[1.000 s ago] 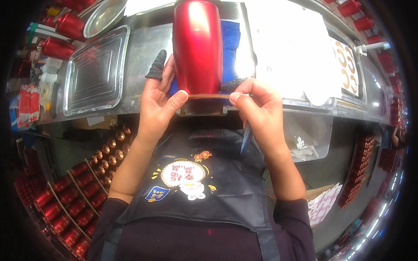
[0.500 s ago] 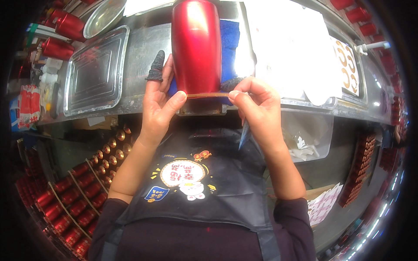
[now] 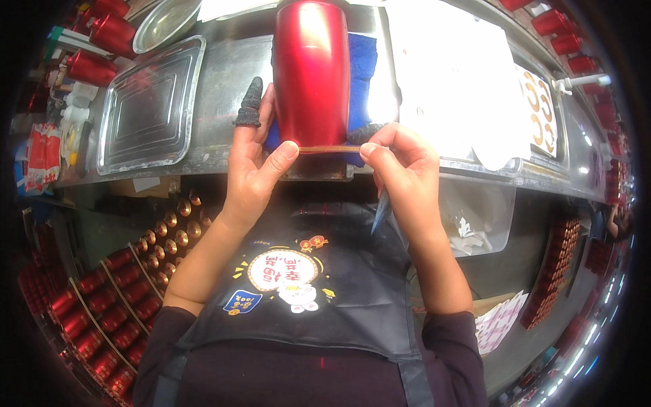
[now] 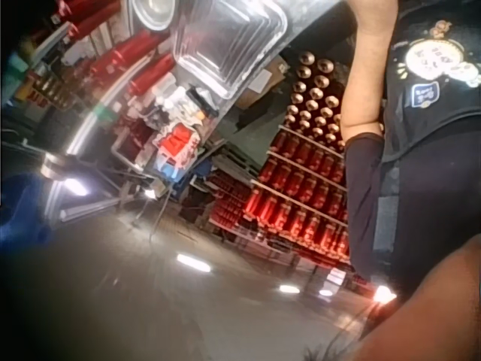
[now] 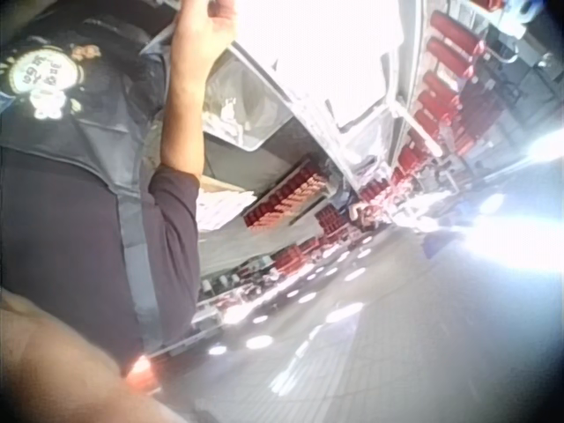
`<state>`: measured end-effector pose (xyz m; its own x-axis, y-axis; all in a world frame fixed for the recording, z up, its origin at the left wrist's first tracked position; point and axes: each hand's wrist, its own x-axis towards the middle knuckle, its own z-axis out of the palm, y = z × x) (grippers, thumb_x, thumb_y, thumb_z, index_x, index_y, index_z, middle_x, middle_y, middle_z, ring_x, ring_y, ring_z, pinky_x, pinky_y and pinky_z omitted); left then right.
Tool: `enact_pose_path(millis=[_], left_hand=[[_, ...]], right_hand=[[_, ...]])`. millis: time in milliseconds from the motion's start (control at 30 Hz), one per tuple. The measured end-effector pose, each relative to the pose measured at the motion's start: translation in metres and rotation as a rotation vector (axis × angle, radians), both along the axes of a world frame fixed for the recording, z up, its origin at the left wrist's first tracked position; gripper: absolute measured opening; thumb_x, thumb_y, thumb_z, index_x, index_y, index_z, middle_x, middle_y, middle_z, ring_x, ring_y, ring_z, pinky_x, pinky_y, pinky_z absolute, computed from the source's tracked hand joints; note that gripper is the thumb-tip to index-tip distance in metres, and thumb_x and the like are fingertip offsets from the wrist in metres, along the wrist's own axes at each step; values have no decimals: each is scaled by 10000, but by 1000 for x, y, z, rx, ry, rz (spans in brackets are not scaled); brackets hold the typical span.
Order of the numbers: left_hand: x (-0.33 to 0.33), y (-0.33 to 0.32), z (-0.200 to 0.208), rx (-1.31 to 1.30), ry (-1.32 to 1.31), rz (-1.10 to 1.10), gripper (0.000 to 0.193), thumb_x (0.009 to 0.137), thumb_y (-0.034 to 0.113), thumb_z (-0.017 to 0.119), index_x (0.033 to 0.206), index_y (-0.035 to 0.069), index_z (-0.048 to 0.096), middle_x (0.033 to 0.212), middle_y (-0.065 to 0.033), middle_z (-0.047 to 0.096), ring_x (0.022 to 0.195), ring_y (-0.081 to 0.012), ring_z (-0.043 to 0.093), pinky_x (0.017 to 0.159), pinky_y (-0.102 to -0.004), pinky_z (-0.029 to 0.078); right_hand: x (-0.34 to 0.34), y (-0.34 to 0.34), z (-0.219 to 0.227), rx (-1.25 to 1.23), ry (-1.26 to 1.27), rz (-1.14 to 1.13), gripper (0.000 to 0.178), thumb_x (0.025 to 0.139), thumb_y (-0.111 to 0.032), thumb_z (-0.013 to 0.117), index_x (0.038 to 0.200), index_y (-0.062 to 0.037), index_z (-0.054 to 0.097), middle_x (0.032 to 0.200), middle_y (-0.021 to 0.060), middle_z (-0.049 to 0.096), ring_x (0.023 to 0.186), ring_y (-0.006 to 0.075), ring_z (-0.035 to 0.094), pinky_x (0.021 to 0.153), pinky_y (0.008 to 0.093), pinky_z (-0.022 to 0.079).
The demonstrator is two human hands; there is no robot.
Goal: The person applies gold circular labels to the necks and bodies of red cylindrical bottles. They peel each label from a backing sheet, position it on the bottle, and smooth it with a cloth and a small tool. The process is repeated for multiple bottles on a stainless steel workbench.
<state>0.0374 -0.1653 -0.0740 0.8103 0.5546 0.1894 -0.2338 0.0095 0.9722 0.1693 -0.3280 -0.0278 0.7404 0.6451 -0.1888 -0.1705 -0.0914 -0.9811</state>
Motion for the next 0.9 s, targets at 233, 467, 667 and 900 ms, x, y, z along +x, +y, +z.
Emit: enact_pose_path(millis=[233, 467, 667, 900], left_hand=[[-15, 7, 6, 473, 52, 128, 559, 920, 181, 686, 1424, 0, 529, 1569, -259, 365, 1457, -341, 374, 1195, -531, 175], [-36, 7, -6, 988, 208, 148, 317, 834, 220, 743, 1139, 140, 767, 1550, -304, 364, 1387, -448, 441, 1137, -670, 145], [-38, 6, -1, 1045, 192, 169, 288, 832, 259, 747, 1087, 129, 777, 1537, -301, 388, 1379, -463, 444, 1129, -686, 158], [-18, 13, 27, 1288, 122, 145, 229, 757, 283, 778, 935, 140, 780, 1505, -239, 469, 1327, -464, 489, 1094, -718, 207]], right_hand=[[-1, 3, -5, -12, -3, 13, 134, 919, -59, 628, 798, -34, 576, 559, -31, 484, 433, 32, 398, 432, 197, 308], [-1, 3, -8, -13, -40, 6, 136, 920, -71, 625, 797, -36, 578, 553, -34, 481, 433, 33, 403, 428, 195, 308], [1, 4, -13, -4, -42, -3, 122, 914, -53, 621, 799, -36, 582, 642, -32, 531, 478, 22, 439, 437, 189, 339], [3, 4, -18, 5, -18, 18, 123, 912, -67, 641, 801, -37, 598, 669, -32, 560, 493, 11, 455, 449, 182, 347]])
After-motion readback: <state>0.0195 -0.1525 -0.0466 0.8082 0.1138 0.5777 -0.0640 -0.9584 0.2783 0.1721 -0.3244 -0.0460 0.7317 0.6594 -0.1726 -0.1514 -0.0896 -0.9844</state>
